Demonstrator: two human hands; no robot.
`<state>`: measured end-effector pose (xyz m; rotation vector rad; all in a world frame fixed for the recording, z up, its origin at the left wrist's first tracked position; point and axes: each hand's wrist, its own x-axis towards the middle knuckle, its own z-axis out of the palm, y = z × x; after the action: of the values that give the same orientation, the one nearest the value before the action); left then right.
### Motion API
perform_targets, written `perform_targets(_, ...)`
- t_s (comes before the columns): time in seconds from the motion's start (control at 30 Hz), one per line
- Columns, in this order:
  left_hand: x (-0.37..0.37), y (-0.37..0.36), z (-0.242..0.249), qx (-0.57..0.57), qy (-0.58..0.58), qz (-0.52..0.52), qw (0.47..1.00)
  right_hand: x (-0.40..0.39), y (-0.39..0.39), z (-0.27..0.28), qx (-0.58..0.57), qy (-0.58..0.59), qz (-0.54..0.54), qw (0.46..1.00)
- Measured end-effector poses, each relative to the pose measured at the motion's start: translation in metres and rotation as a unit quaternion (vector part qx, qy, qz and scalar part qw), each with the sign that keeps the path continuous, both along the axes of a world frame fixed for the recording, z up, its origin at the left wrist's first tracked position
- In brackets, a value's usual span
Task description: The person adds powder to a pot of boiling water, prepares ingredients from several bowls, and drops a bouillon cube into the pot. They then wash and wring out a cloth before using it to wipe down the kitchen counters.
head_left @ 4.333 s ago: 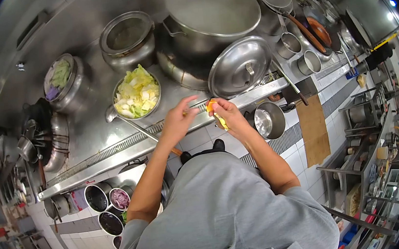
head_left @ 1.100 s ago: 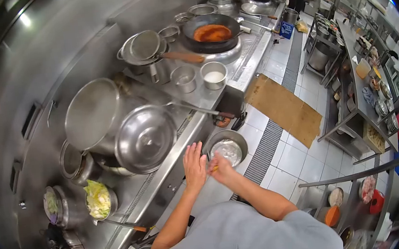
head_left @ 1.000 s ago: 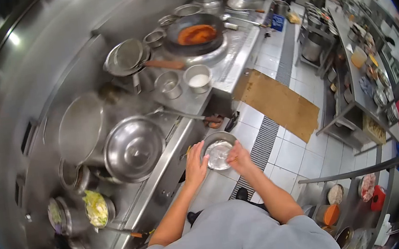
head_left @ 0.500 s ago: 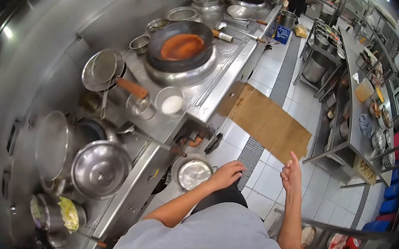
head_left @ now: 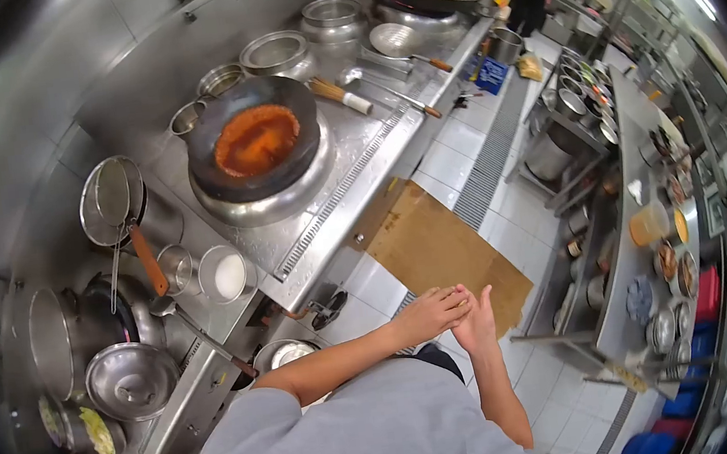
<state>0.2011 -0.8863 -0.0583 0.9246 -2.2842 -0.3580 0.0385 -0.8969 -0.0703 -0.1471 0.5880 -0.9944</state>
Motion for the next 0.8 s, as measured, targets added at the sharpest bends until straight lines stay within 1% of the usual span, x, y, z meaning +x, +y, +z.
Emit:
perform_targets(0.03, 0.0, -0.024, 0.001, -0.02, -0.032, 0.022, 0.999, 0.0, -0.027, -0.003, -0.016, -0.014, 0.031, 0.999)
perform_targets(0.13, 0.01, -0.088, 0.012, 0.09, -0.129, 0.055, 0.986, 0.0, -0.097, -0.011, -0.049, -0.056, 0.141, 0.987)
perform_targets(0.17, 0.013, -0.104, 0.008, 0.11, -0.109, 0.074, 0.985, 0.001, -0.119, -0.007, -0.04, -0.057, 0.176, 0.982)
perform_targets(0.23, 0.027, -0.142, 0.002, 0.131, -0.071, 0.121, 0.981, 0.01, -0.168, 0.008, -0.053, -0.036, 0.279, 0.958)
perform_targets(0.3, 0.041, -0.167, -0.009, 0.135, 0.077, 0.226, 0.962, 0.023, -0.21, 0.014, -0.069, -0.028, 0.35, 0.934)
perform_targets(0.33, 0.048, -0.179, -0.006, 0.127, 0.15, 0.27, 0.942, 0.033, -0.236, 0.017, -0.116, 0.006, 0.397, 0.91)
perform_targets(0.37, 0.048, -0.188, -0.005, 0.196, 0.286, 0.391, 0.853, 0.044, -0.263, 0.022, -0.164, 0.041, 0.438, 0.883)
perform_targets(0.4, 0.063, -0.201, -0.028, 0.129, 0.358, 0.42, 0.824, 0.05, -0.287, 0.026, -0.207, 0.077, 0.473, 0.853)
perform_targets(0.43, 0.08, -0.204, -0.012, 0.242, 0.476, 0.438, 0.723, 0.06, -0.313, 0.019, -0.195, 0.09, 0.462, 0.861)
perform_targets(0.47, 0.096, -0.211, -0.003, 0.219, 0.584, 0.44, 0.646, 0.067, -0.339, 0.014, -0.194, 0.098, 0.45, 0.866)
perform_targets(0.5, 0.114, -0.219, 0.016, 0.196, 0.659, 0.451, 0.569, 0.073, -0.364, 0.008, -0.191, 0.106, 0.438, 0.872)
perform_targets(0.53, 0.143, -0.224, 0.007, 0.111, 0.69, 0.404, 0.591, 0.079, -0.388, 0.004, -0.188, 0.115, 0.426, 0.877)
perform_targets(0.57, 0.171, -0.23, 0.027, 0.104, 0.732, 0.41, 0.534, 0.081, -0.41, 0.004, -0.167, 0.123, 0.406, 0.89)
perform_targets(0.63, 0.24, -0.247, 0.067, 0.008, 0.736, 0.394, 0.55, 0.082, -0.454, -0.012, -0.152, 0.155, 0.4, 0.89)
perform_targets(0.67, 0.288, -0.254, 0.077, -0.02, 0.734, 0.38, 0.563, 0.08, -0.469, -0.025, -0.14, 0.17, 0.393, 0.893)
perform_targets(0.7, 0.333, -0.263, 0.097, -0.051, 0.744, 0.376, 0.549, 0.073, -0.48, -0.037, -0.118, 0.181, 0.387, 0.897)
perform_targets(0.73, 0.392, -0.271, 0.102, -0.067, 0.722, 0.39, 0.567, 0.076, -0.503, -0.043, -0.111, 0.191, 0.382, 0.898)
perform_targets(0.77, 0.454, -0.283, 0.111, -0.101, 0.739, 0.391, 0.54, 0.076, -0.519, -0.044, -0.098, 0.202, 0.368, 0.902)
perform_targets(0.8, 0.511, -0.296, 0.121, -0.114, 0.73, 0.42, 0.527, 0.071, -0.53, -0.044, -0.082, 0.216, 0.353, 0.907)
